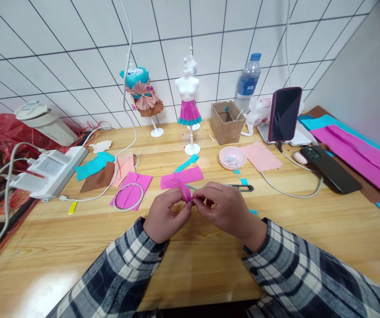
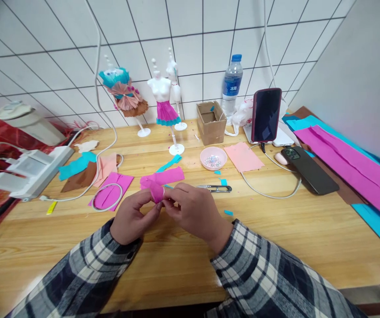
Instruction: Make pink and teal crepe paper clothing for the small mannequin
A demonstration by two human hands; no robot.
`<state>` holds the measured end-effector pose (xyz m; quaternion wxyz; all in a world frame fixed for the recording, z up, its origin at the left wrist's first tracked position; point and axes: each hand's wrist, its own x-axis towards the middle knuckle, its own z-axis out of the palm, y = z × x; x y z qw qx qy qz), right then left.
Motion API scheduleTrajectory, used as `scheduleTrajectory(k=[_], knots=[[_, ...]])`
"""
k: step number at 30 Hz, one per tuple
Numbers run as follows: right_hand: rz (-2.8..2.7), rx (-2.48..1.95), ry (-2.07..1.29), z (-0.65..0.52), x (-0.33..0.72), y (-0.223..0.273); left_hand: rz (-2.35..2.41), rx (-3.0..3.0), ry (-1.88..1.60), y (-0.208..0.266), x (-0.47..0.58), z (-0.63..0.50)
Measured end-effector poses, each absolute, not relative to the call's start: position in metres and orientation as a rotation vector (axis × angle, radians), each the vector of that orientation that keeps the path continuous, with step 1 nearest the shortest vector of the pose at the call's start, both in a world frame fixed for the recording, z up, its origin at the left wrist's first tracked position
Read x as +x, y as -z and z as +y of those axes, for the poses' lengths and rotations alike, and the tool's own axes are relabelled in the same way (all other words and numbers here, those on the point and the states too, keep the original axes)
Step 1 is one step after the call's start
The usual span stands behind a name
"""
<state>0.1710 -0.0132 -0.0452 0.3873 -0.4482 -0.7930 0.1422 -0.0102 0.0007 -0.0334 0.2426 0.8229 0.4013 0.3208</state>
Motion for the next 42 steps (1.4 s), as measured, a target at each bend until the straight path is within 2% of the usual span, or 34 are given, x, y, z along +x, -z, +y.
scheduleTrajectory(k=[5,32,38,42], knots=[[-1.938,-1.072,-0.463,-0.0126,0.1708,0.0444,1.099,2.217,-0.925,0.0317,-0.0119,0.0023],[-2.004,-1.101,-0.323,-0.0184,0.1694,0.0408,1.136,2.198,-0.948,0.0303,-0.0103,0.0012],[-2.049,-1.121,-0.388,-0.0162,0.1686,0.0404,1.120,2.222,-0.894,0.0280,-0.0091,-0.0011],[-1.919,-1.151,-0.600,-0.0144,0.1661,0.0394,1.055,2.152,-0.878,0.0253,-0.0077,-0.0024]])
